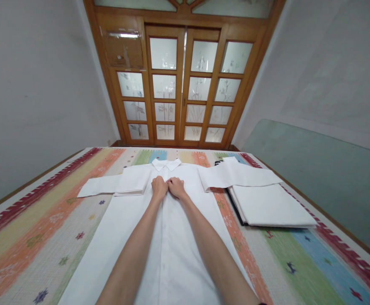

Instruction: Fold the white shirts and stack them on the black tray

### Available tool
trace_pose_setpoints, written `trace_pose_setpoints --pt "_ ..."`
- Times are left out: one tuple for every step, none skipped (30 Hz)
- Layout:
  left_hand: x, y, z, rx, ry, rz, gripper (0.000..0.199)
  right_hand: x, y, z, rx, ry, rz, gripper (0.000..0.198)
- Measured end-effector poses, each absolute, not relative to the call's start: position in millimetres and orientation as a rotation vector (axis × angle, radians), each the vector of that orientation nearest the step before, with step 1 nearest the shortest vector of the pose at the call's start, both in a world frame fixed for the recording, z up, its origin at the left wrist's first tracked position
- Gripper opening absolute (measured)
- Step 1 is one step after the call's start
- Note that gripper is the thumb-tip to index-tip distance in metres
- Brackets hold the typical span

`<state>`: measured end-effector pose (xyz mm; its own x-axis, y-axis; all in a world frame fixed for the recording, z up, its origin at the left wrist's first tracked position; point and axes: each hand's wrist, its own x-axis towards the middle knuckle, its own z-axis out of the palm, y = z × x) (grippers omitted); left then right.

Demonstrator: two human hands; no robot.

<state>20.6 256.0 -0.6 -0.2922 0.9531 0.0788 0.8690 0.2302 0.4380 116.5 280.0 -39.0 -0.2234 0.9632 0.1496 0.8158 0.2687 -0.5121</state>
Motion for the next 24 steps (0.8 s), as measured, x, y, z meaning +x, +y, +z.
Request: trace_pose_setpoints --pt "21 256 0 1.733 2.302 0.583 0.022 117 280 -39 -1.606 -2.112 0.452 0.033" --pt "22 256 0 1.742 2.306 0.567 0.022 117 280 -40 -1.606 -2.114 0.448 0.033" --pt "23 256 0 1.754 2.307 0.555 0.023 117 280 -40 -1.605 -2.115 0.444 0.034" --pt "24 256 1 1.769 2.304 0.547 0.022 117 280 -40 -1.604 -2.117 0.44 0.034" --pt "25 256 1 1.785 2.299 0.541 0.022 117 280 -41 -1.603 -2.118 0.437 0.035" --pt "26 256 1 1.801 2.293 0.535 0.021 118 280 -41 -1.6 -2.119 0.434 0.035" --pt "26 257 1 1.816 2.286 0.531 0.021 118 280 -41 -1.598 -2.119 0.431 0.035" --pt "26 257 0 1.829 2.28 0.526 0.02 118 280 -41 -1.597 -2.119 0.428 0.035" --pt "26 258 0 1.84 2.274 0.523 0.019 119 279 -41 -1.597 -2.118 0.424 0.035" --pt "26 258 -1 1.851 2.268 0.52 0.019 119 279 -41 -1.598 -2.116 0.42 0.034" --pt "26 259 -2 1.861 2.262 0.518 0.019 119 279 -41 -1.6 -2.114 0.416 0.034" --pt "26 259 -2 1.87 2.257 0.516 0.019 119 279 -41 -1.601 -2.112 0.411 0.034" --pt "26 260 -3 1.879 2.251 0.514 0.018 119 278 -41 -1.602 -2.11 0.406 0.034" --pt "25 260 -4 1.888 2.245 0.512 0.018 119 278 -41 -1.603 -2.108 0.401 0.034" --pt "25 260 -4 1.895 2.239 0.509 0.018 119 278 -41 -1.603 -2.106 0.396 0.034" --pt "25 259 -5 1.902 2.233 0.506 0.018 119 277 -41 -1.603 -2.105 0.391 0.034" --pt "24 259 -4 1.908 2.227 0.503 0.018 119 277 -41 -1.603 -2.105 0.386 0.034" --pt "24 259 -4 1.914 2.22 0.501 0.018 119 277 -41 -1.603 -2.105 0.382 0.033" --pt "23 259 -4 1.918 2.213 0.498 0.019 119 277 -41 -1.601 -2.106 0.377 0.033" --pt "22 258 -3 1.921 2.207 0.496 0.019 119 277 -42 -1.599 -2.108 0.372 0.032" --pt "20 258 -3 1.924 2.2 0.493 0.019 118 277 -42 -1.597 -2.11 0.367 0.032" --pt "19 259 -2 1.927 2.191 0.491 0.02 118 277 -42 -1.594 -2.111 0.361 0.031" --pt "17 259 -2 1.929 2.181 0.488 0.02 118 277 -43 -1.591 -2.113 0.355 0.03" --pt "16 260 -2 1.932 2.17 0.486 0.021 118 276 -43 -1.588 -2.115 0.349 0.029"
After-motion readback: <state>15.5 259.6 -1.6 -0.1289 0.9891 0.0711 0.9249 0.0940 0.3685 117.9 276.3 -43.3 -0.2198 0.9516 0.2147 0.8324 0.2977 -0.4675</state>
